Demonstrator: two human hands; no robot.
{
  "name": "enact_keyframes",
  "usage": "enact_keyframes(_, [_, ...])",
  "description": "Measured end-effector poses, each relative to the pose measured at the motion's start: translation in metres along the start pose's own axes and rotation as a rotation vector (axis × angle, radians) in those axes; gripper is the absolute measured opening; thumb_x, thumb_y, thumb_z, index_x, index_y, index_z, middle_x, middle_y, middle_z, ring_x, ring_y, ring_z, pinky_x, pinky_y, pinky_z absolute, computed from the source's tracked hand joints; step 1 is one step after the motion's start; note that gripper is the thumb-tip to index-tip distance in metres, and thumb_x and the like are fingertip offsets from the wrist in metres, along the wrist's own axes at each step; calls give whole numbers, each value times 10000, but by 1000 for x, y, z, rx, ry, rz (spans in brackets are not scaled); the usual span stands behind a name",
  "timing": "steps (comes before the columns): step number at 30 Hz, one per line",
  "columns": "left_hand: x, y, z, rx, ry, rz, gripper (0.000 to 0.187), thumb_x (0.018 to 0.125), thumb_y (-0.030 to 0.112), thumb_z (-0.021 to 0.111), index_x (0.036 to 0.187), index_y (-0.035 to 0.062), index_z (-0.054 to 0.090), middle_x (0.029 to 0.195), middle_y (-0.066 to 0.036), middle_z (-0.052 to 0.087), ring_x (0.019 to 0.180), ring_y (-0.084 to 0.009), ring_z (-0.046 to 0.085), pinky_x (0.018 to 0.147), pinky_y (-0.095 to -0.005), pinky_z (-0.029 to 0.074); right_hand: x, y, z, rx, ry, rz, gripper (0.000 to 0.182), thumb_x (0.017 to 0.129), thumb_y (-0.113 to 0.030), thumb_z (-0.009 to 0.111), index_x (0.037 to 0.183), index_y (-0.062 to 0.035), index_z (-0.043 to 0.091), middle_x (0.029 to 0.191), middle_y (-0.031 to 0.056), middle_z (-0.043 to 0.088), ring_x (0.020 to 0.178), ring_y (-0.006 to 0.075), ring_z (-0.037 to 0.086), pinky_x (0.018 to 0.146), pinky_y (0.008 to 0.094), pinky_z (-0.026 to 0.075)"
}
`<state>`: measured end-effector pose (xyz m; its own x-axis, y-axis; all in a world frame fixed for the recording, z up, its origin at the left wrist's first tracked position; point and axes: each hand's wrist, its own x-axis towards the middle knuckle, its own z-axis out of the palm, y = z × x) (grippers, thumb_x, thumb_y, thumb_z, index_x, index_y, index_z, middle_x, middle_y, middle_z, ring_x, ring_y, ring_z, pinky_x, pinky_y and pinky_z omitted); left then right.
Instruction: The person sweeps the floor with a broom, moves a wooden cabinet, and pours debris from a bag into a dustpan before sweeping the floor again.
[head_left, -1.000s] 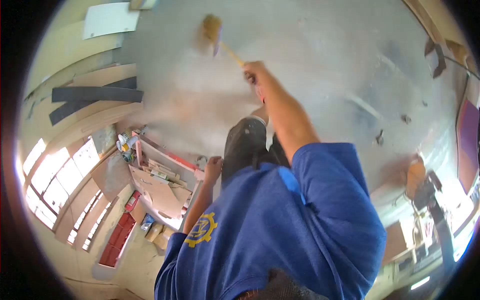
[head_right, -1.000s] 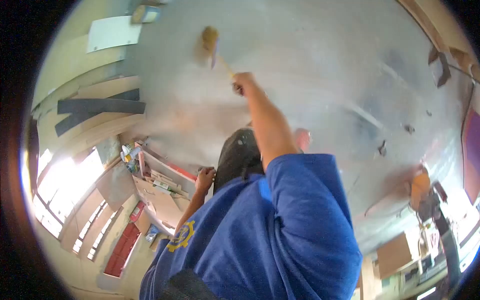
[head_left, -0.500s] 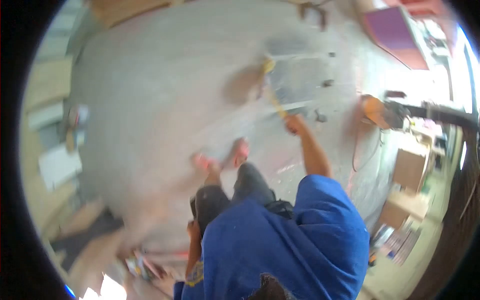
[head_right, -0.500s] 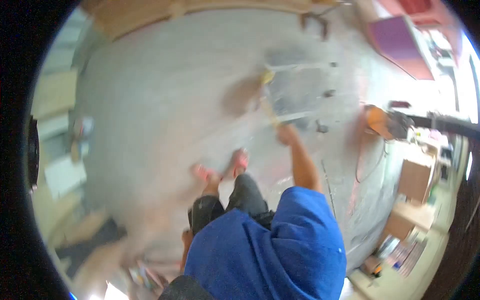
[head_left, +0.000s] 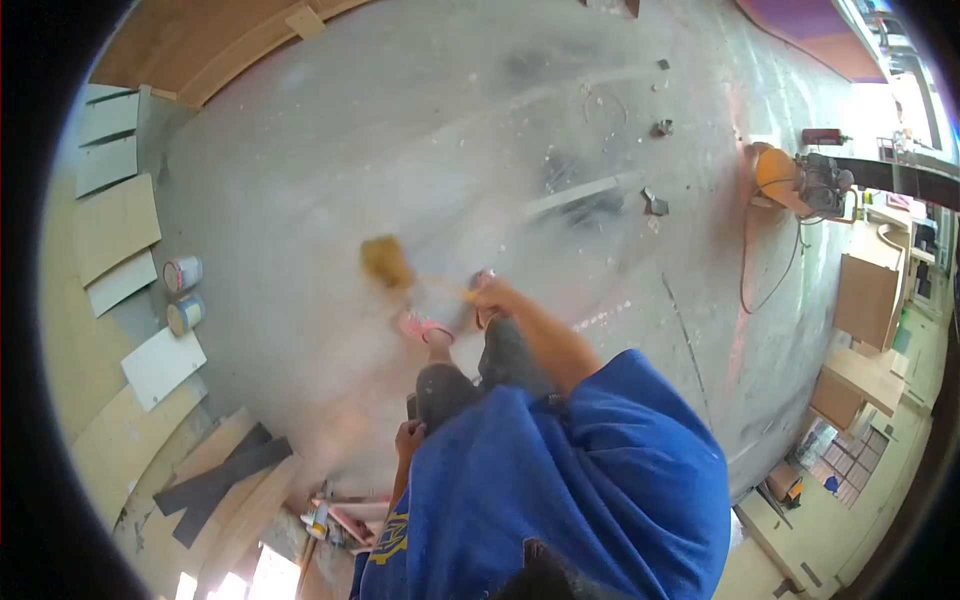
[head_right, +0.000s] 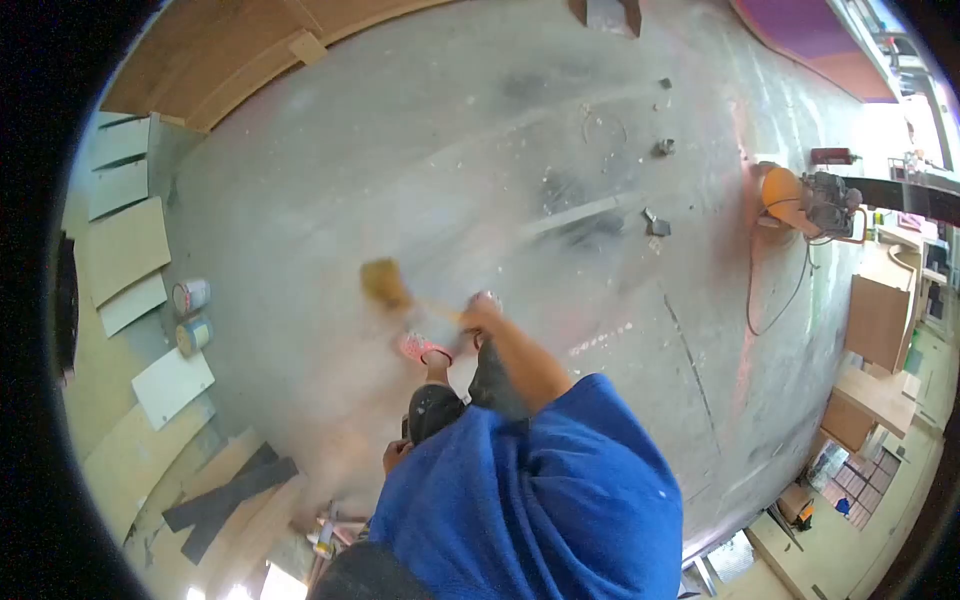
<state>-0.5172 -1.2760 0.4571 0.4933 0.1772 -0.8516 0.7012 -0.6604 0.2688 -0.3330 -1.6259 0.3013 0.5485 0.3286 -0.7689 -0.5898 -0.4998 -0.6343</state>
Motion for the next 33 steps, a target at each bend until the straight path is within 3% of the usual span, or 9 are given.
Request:
enact_keyframes(2, [12,-12,18,383,47,83,289,748,273,608,908,33,616,865,-128,627,833,-281,591,737,-369,458,-31,49,-75,-214,117,-94,232,758,-276,578,702,-52,562,504,30,454,418,175,455,359,334,375])
enact_keyframes(5, [6,28,9,187,95,149,284,724,252,608,910,37,620,879,-142,621,850,-270,585,772,-373,445,-93,49,-188,507,375,481,292,810,-244,524,565,-126,416,460,-11,366,349,108,352,306,276,253])
enact_keyframes(8, [12,63,-1,99,173,119,270,715,230,601,897,32,621,869,-146,621,826,-264,592,758,-367,450,-86,136,-281,-949,474,83,190,795,-195,536,706,-27,541,568,43,535,450,171,518,383,347,416])
enact_keyframes(11, [20,77,-14,0,274,144,244,713,209,602,884,36,626,835,-139,623,791,-256,599,737,-353,457,-118,55,-288,-157,714,354,206,788,-204,501,735,-16,567,559,143,568,503,257,580,448,387,442])
enact_keyframes(15, [46,89,-34,-134,319,135,237,715,207,602,882,40,625,823,-135,624,783,-255,600,728,-345,460,-68,22,-257,-773,552,-143,159,862,-203,443,839,-102,564,504,-5,445,396,89,440,338,243,348])
enact_keyframes(18, [86,104,-59,-178,331,188,236,715,207,607,883,41,621,828,-131,623,787,-249,599,724,-340,461,-12,-101,-162,393,243,159,188,817,-180,534,993,-157,598,577,4,515,417,85,441,373,237,361])
enact_keyframes(22, [125,153,-129,-143,294,157,243,714,201,612,895,40,612,852,-128,623,798,-246,597,720,-335,462,102,-302,-23,514,-43,259,236,756,-182,616,990,-155,631,585,-34,446,447,67,400,357,224,333])
enact_keyframes(25, [169,137,-166,-176,344,244,250,724,198,612,917,40,607,861,-124,624,795,-228,599,725,-325,461,225,-377,65,705,-96,223,53,709,-119,636,723,-90,594,532,-19,434,420,96,395,380,264,336])
enact_keyframes(33, [200,125,-248,-340,217,-205,264,752,217,584,950,45,613,867,-109,630,815,-204,598,753,-309,454,297,-369,-77,964,4,326,170,775,-235,585,712,-136,462,495,-49,330,348,68,265,315,212,212])
